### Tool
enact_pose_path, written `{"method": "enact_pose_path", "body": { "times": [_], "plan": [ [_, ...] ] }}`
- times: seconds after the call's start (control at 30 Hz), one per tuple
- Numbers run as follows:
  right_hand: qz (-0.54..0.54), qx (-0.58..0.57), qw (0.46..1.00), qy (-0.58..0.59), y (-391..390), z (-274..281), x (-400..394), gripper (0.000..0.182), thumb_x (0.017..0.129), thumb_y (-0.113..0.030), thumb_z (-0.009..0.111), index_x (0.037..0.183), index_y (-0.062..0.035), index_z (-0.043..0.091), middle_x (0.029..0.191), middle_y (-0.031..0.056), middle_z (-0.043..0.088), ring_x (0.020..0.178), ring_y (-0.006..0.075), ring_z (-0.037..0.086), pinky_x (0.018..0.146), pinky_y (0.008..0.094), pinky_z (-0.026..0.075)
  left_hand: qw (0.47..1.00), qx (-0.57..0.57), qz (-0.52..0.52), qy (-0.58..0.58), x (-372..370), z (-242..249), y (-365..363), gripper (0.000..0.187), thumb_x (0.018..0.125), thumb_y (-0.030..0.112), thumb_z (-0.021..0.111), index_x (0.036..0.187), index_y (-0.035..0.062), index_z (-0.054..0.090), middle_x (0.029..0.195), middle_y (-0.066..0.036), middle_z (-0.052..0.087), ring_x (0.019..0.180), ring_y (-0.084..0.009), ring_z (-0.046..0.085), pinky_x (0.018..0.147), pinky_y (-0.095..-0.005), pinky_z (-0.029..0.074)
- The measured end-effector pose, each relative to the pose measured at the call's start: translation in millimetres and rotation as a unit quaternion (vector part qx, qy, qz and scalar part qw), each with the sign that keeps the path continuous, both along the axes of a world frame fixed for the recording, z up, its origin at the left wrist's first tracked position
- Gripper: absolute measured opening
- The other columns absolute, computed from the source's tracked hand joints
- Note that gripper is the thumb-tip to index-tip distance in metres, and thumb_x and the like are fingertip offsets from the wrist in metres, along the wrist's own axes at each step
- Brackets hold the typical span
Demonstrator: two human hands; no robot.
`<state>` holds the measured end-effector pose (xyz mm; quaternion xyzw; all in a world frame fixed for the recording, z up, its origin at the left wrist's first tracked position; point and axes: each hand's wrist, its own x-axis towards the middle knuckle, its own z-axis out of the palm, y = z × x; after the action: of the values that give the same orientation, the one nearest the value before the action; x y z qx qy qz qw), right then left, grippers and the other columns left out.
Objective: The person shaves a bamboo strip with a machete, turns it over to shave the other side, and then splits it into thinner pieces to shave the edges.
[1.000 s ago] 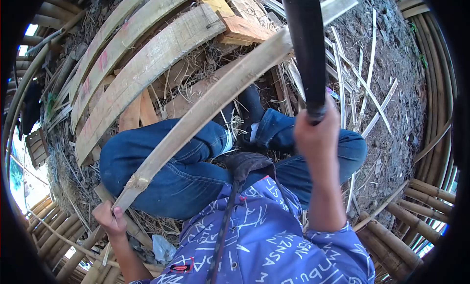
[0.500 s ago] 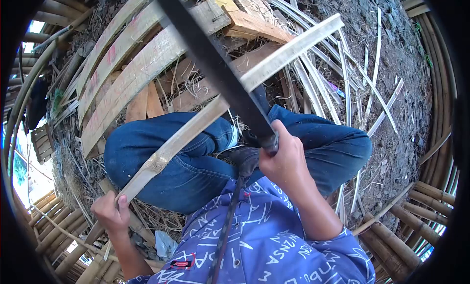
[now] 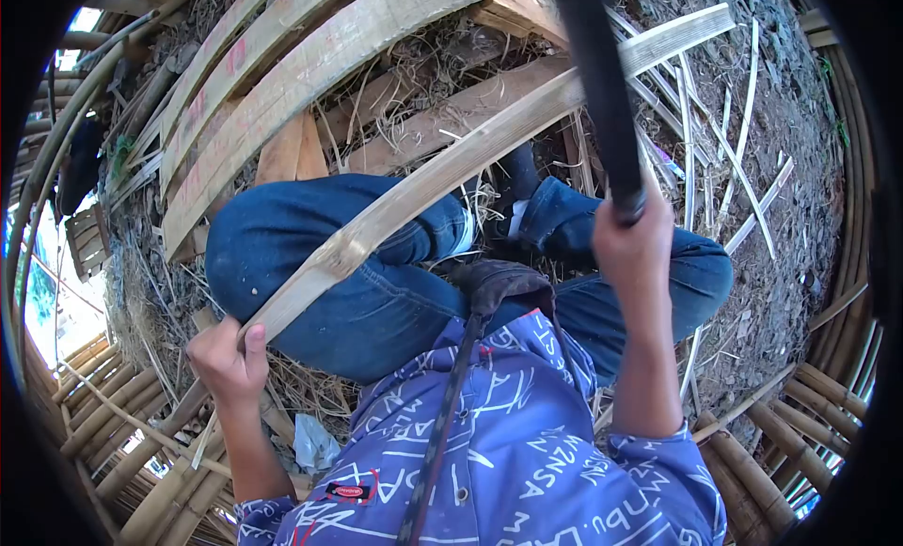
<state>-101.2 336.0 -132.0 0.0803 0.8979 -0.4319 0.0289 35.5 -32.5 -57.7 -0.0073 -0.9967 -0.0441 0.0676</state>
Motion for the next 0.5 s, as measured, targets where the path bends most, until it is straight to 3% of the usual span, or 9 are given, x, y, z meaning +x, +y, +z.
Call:
{"method": "enact_pose_path", "body": {
  "times": [0.07,0.1,0.17,0.27,0.3,0.4,0.5],
  "plan": [
    [-0.047,-0.055,0.997,-0.025,-16,-3,2,0.023,0.072,0.004,0.055,0.094,0.0017,0.051,0.066,0.0177,0.058,0.056,0.0202,0.056,0.055,0.0309,0.045,1.0,0.001,0.018,0.001,-4,6,9,0.044,0.086,0.036,0.061,0.059,0.0034,0.046,0.049,-0.017,0.042,0.045,-0.0362,0.047,0.044,-0.042,0.032],
    [-0.019,-0.118,0.993,-0.01,-35,-4,12,0.025,0.071,0.002,0.057,0.096,0.0004,0.051,0.066,0.022,0.058,0.059,0.0294,0.062,0.057,0.0362,0.048,1.0,-0.004,0.023,0.008,-5,8,13,0.044,0.086,0.036,0.061,0.059,0.0034,0.046,0.049,-0.017,0.042,0.045,-0.0362,0.047,0.044,-0.042,0.032],
    [0.076,-0.039,0.996,-0.018,-54,-14,34,0.028,0.07,0.001,0.059,0.097,-0.0012,0.051,0.069,0.025,0.06,0.069,0.0398,0.064,0.062,0.0434,0.05,0.998,-0.046,0.041,-0.006,-5,16,18,0.043,0.084,0.034,0.063,0.059,0.0033,0.046,0.049,-0.017,0.043,0.046,-0.0365,0.048,0.045,-0.0418,0.034],
    [0.122,-0.005,0.992,-0.015,-34,-5,25,0.031,0.069,-0.001,0.061,0.098,-0.0025,0.051,0.073,0.0262,0.061,0.078,0.0445,0.062,0.066,0.0492,0.049,0.999,-0.029,0.039,-0.004,1,4,13,0.043,0.084,0.033,0.064,0.059,0.0034,0.047,0.05,-0.017,0.044,0.047,-0.0371,0.049,0.045,-0.0421,0.036],
    [0.088,0.022,0.996,0.002,-25,-6,17,0.03,0.069,0.0,0.06,0.098,-0.0029,0.052,0.071,0.023,0.061,0.072,0.0419,0.063,0.062,0.0453,0.049,0.999,0.0,0.036,0.007,2,1,11,0.043,0.084,0.033,0.064,0.059,0.0035,0.047,0.05,-0.017,0.045,0.046,-0.0371,0.049,0.045,-0.0422,0.036],
    [-0.008,-0.069,0.997,-0.023,-24,-6,3,0.025,0.072,0.002,0.053,0.096,0.0019,0.051,0.065,0.0223,0.057,0.061,0.0396,0.06,0.056,0.039,0.046,0.998,-0.002,0.057,0.017,-3,2,23,0.045,0.085,0.035,0.064,0.058,0.0032,0.046,0.049,-0.017,0.045,0.046,-0.0371,0.048,0.044,-0.0421,0.035],
    [0.051,-0.105,0.993,-0.024,-58,-11,35,0.026,0.071,0.003,0.054,0.097,0.0042,0.05,0.068,0.0267,0.058,0.07,0.0432,0.063,0.059,0.0403,0.048,0.996,-0.008,0.075,0.035,-5,4,29,0.046,0.085,0.036,0.065,0.058,0.0031,0.046,0.049,-0.017,0.045,0.046,-0.0369,0.049,0.044,-0.0414,0.036]
  ]
}}
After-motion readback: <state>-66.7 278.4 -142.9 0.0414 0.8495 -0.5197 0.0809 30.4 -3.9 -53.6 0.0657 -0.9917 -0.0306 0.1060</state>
